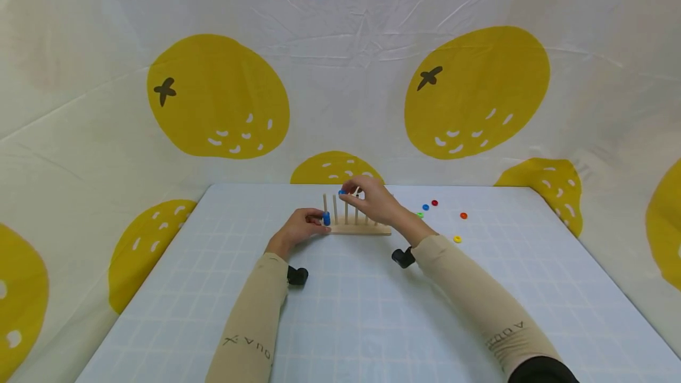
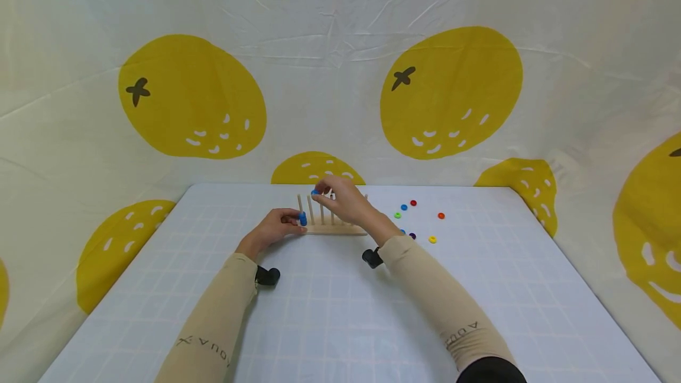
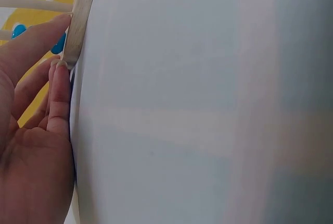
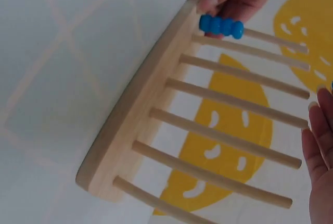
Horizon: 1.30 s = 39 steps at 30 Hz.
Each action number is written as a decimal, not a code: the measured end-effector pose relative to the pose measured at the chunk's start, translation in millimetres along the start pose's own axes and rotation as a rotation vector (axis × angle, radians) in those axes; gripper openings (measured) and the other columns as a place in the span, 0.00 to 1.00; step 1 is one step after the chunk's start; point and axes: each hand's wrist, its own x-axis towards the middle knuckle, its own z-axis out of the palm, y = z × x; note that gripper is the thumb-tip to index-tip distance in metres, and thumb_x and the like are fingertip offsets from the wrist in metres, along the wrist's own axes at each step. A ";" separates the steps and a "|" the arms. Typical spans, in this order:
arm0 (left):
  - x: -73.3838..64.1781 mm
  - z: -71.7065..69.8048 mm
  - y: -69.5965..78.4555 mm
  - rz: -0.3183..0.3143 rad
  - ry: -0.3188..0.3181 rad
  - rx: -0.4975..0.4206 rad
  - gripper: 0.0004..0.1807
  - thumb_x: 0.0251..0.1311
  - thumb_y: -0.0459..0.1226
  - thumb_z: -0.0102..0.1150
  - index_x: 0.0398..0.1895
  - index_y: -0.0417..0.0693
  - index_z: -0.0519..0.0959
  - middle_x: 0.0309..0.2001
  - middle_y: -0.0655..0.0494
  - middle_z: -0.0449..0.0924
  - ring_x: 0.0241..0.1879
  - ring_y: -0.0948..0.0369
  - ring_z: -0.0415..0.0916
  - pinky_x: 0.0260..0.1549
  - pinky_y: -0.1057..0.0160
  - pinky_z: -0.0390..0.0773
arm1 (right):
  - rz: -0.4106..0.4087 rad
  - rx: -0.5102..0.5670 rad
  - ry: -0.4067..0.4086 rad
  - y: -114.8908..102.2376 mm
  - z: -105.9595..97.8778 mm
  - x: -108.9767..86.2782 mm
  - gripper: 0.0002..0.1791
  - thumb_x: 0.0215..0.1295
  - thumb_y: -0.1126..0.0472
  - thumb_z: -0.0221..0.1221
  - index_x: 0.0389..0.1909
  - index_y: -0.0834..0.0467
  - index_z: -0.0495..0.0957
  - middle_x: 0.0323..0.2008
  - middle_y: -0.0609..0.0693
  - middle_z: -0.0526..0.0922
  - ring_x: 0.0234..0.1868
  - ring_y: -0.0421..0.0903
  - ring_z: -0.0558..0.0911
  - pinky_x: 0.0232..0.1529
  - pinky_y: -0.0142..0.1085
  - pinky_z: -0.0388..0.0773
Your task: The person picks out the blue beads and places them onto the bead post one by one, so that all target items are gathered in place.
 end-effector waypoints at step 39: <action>-1.9 -1.5 2.0 0.021 0.003 0.020 0.27 0.58 0.38 0.76 0.59 0.39 0.81 0.36 0.51 0.80 0.38 0.57 0.73 0.45 0.61 0.74 | 0.092 -0.075 -0.042 1.3 40.5 28.4 0.09 0.73 0.57 0.63 0.46 0.58 0.84 0.37 0.48 0.85 0.35 0.43 0.79 0.36 0.32 0.76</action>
